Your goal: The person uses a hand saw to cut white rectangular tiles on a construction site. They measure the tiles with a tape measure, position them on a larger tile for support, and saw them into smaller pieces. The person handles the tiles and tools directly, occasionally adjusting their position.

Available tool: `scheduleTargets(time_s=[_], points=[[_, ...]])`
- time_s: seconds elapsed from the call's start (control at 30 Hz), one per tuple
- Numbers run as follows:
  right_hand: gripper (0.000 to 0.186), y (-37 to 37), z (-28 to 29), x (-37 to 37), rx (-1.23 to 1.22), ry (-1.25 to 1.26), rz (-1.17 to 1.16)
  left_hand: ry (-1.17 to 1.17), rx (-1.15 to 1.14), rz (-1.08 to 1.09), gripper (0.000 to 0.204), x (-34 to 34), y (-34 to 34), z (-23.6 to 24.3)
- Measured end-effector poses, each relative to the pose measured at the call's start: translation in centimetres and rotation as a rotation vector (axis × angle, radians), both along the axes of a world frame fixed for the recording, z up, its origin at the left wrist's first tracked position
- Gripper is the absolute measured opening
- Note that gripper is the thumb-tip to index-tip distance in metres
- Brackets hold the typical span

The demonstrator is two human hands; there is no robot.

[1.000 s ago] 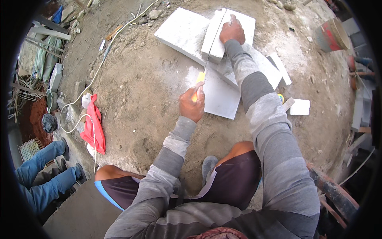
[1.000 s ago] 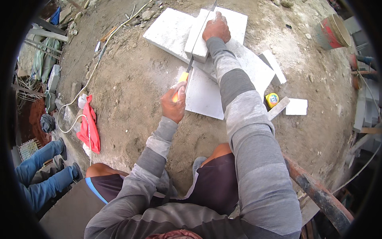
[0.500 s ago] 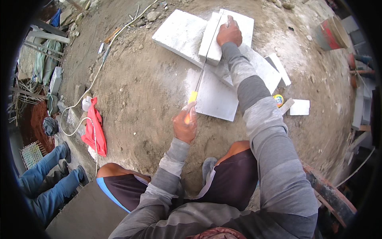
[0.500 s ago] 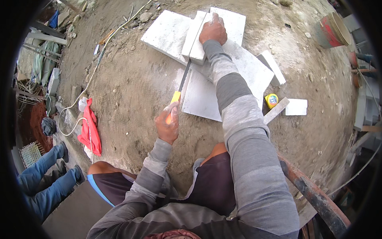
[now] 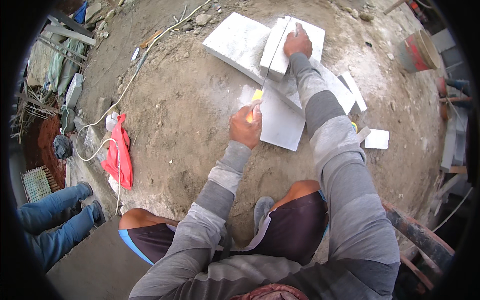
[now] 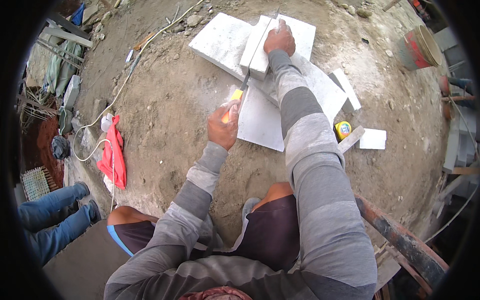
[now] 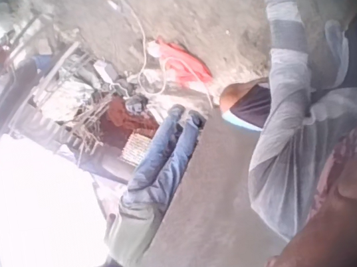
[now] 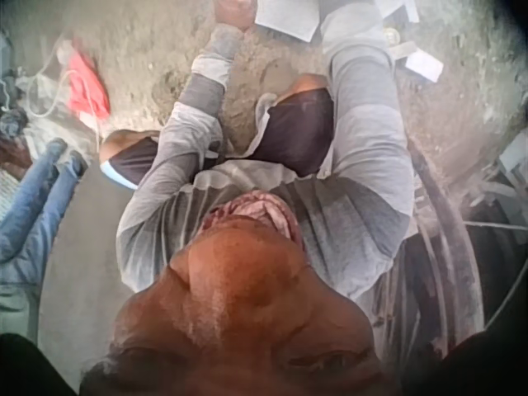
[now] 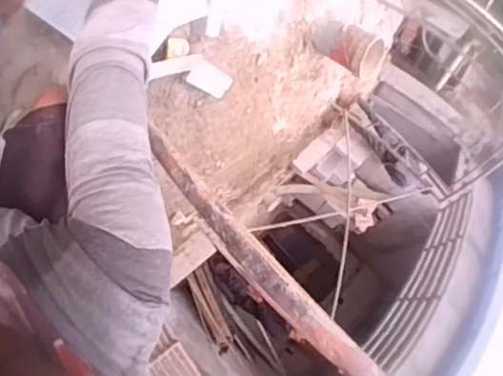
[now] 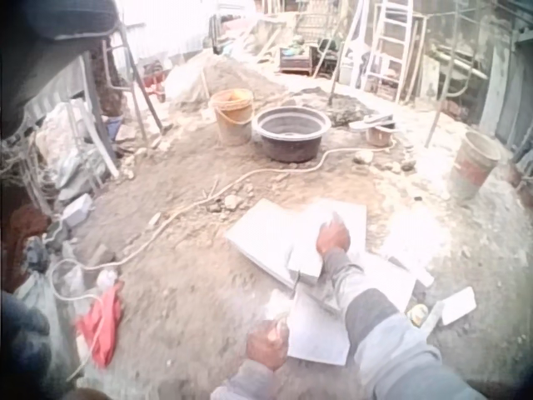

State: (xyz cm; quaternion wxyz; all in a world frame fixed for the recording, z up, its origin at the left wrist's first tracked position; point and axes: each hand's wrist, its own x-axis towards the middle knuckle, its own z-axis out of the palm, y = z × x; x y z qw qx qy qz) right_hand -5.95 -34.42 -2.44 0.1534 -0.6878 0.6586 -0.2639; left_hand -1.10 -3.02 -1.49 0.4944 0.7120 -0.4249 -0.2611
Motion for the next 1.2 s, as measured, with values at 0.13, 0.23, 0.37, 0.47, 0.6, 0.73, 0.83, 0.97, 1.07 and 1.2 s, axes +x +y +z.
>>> scheduleTargets(time_s=[0.13, 0.23, 0.37, 0.47, 0.6, 0.73, 0.83, 0.97, 1.07, 1.2], points=[[0.046, 0.3, -0.1, -0.3, -0.002, 0.05, -0.028, -0.036, -0.046, 0.019, 0.025, -1.6, 3.6, -2.1], [0.047, 1.6, 0.4, 0.4, 0.017, 0.093, 0.016, 0.002, -0.032, 0.058, 0.024, -1.4, 1.6, -1.1], [0.048, 1.1, 0.2, 0.3, 0.043, 0.079, -0.037, -0.019, -0.057, 0.042, 0.022, -0.7, 1.8, -2.3], [0.047, 1.1, 1.1, -0.1, 0.051, 0.067, -0.016, -0.029, -0.145, 0.059, 0.023, -2.5, 7.5, -4.3], [0.046, 1.0, 0.4, 0.1, -0.011, 0.055, 0.0, 0.008, 0.051, 0.052, 0.022, -1.2, 2.0, -1.4], [0.045, 0.9, 0.5, 0.1, 0.006, 0.049, -0.051, -0.041, -0.025, 0.075, 0.023, -1.5, 5.3, -2.0], [0.045, 1.2, 0.7, 0.0, 0.019, 0.041, -0.048, 0.044, -0.035, 0.091, 0.023, -0.6, 7.7, -0.7], [0.046, 0.4, 1.0, -1.2, 0.069, -0.036, 0.025, 0.043, -0.039, 0.09, 0.023, -0.5, 8.0, 0.2], [0.048, 0.1, 0.3, -1.6, 0.028, 0.025, 0.009, -0.203, 0.002, -0.001, 0.022, -1.8, 8.6, -0.1], [0.062, 0.9, -0.6, -0.8, -0.027, -0.108, -0.019, -0.002, 0.039, 0.015, 0.023, -2.0, 6.3, -0.2]])
